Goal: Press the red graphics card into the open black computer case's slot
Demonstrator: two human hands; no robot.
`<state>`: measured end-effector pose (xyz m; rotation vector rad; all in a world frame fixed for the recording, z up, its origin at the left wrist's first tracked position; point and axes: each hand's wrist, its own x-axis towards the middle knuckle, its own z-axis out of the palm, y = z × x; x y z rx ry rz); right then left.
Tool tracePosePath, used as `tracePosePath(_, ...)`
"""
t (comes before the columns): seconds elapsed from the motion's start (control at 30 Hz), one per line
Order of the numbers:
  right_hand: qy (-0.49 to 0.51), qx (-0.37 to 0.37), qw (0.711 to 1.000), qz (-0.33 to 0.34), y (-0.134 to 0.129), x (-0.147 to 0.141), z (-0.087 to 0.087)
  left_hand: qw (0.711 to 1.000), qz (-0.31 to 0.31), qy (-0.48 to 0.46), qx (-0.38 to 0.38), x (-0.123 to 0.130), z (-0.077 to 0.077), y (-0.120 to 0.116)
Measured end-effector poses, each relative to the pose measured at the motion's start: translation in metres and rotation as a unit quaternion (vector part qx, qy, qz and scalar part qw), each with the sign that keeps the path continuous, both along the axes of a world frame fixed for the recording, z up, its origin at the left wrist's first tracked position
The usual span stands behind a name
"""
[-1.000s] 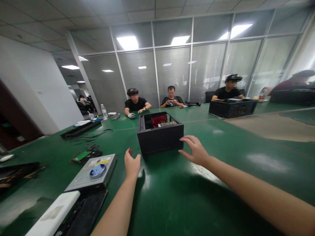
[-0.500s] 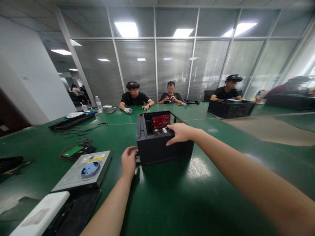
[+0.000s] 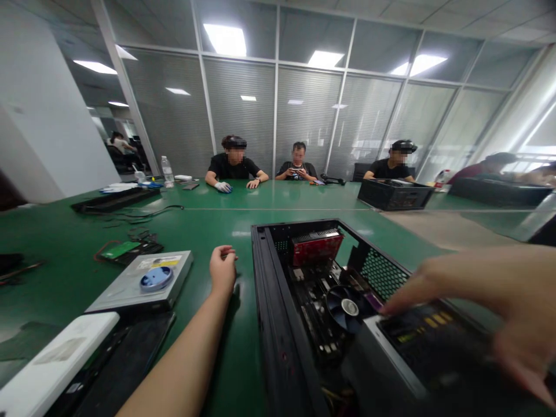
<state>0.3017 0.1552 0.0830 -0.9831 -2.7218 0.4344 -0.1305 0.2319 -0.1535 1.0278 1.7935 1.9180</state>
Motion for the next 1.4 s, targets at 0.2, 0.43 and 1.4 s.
tracePosePath(0.2,-0.105,0.051,0.989,0.088,0.064,-0.062,-0.015,0.997,-0.032,0.076,-0.015,0.015,0.006,-0.004)
tracePosePath(0.43,-0.242,0.295,0.922,0.065,0.120,-0.118,-0.073,0.996,-0.064,0.063,-0.027,0.016,0.011,-0.003)
tracePosePath(1.4,-0.289,0.239,0.926,-0.038,0.119,-0.114,-0.074,0.984,-0.125,0.100,-0.081,0.034,0.020,-0.008)
